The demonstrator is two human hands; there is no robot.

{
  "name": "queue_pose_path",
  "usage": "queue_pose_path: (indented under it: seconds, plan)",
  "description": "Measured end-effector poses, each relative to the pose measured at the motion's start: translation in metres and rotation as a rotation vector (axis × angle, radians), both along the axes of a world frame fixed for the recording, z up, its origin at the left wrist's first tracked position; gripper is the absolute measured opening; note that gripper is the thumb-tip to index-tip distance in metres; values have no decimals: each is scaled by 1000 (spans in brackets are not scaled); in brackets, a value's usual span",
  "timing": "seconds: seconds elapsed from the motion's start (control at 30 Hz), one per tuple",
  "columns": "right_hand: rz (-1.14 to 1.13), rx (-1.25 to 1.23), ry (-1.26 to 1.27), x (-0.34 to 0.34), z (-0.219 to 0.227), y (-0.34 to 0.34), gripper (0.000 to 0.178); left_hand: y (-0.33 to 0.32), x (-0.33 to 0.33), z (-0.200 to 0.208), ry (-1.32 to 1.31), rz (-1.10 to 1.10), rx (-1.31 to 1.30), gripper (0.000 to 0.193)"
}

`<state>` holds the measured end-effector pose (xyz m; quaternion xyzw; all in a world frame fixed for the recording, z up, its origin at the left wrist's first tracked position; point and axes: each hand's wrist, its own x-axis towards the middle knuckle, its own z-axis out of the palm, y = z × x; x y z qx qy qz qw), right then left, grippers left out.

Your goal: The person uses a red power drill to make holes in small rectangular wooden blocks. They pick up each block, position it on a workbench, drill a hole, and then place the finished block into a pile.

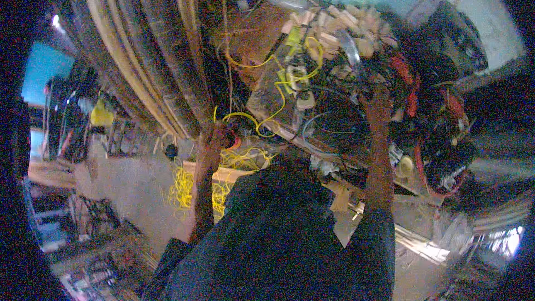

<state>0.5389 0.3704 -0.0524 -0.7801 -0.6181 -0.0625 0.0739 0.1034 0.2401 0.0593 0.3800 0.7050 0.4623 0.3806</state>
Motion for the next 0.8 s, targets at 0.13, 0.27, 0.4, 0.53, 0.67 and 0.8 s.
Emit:
queue_pose_path:
  seconds: [0.13, 0.27, 0.4, 0.53, 0.67, 0.8]
  plan:
    - [79, 71, 1, 47, -27, -10, 79, 15, -17, -6, -116, -206, 101, 32]
    - [-136, -232, 133, -71, 100, -27, 80, -4, -39, 2, 95, -131, 73, 28]
    - [102, -52, 537, -42, 30, -47, 81, -2, -40, -15, 198, -171, 237, 16]
    - [287, -260, 1221, -185, 80, -86, 80, 5, -25, -37, 267, -232, 204, 17]
    - [254, -236, 1269, -276, 76, -88, 73, 13, -16, -66, 175, -156, 233, 23]
    - [234, -493, 1413, -314, 122, -90, 53, -9, -42, -41, 71, -146, 212, 33]
